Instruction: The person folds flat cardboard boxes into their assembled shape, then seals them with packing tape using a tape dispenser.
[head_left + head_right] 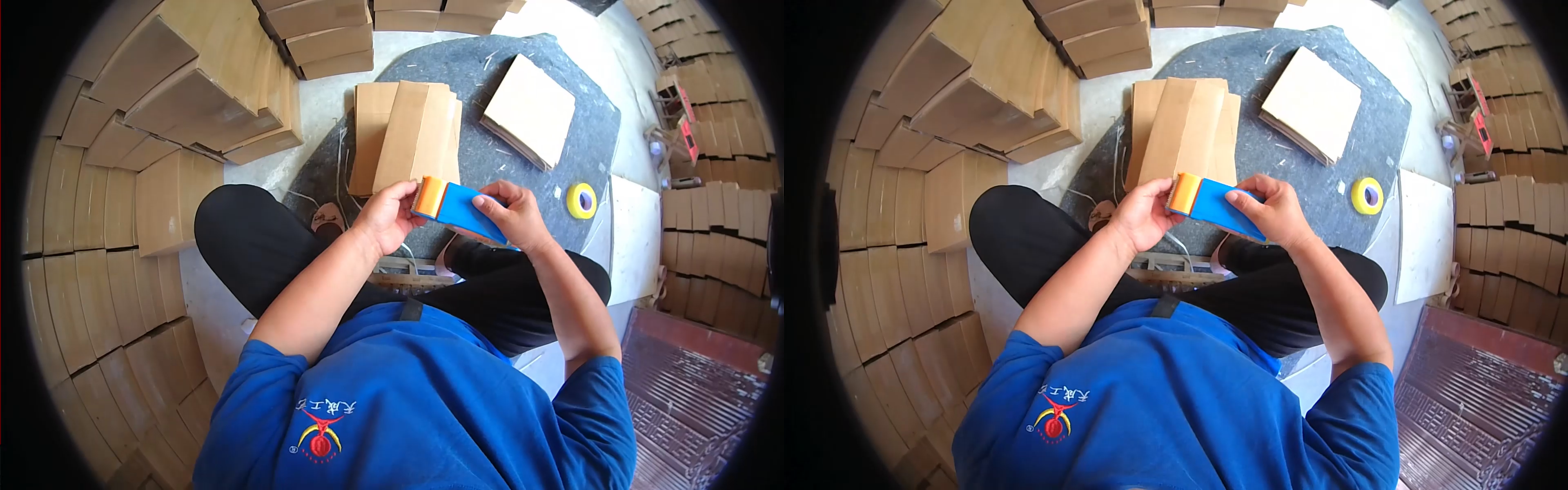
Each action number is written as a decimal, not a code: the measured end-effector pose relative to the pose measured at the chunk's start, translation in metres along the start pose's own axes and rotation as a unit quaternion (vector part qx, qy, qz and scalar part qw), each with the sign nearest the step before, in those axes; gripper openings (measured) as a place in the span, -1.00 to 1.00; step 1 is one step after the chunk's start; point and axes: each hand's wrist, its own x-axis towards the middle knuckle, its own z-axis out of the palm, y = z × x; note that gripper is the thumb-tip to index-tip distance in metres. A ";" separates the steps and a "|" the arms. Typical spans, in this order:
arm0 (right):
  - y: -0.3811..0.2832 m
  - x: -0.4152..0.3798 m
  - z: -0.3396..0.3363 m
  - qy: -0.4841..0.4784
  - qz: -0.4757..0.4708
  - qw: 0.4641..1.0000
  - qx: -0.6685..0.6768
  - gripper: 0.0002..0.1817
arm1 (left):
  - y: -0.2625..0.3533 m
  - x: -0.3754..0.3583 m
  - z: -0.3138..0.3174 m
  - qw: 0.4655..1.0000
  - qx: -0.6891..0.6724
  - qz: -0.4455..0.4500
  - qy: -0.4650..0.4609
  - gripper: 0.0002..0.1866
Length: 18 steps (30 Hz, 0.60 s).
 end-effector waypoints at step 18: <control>0.004 0.036 -0.002 0.040 0.014 0.990 -0.132 -0.56 | 0.065 0.045 -0.047 0.900 0.283 0.161 0.290 -0.79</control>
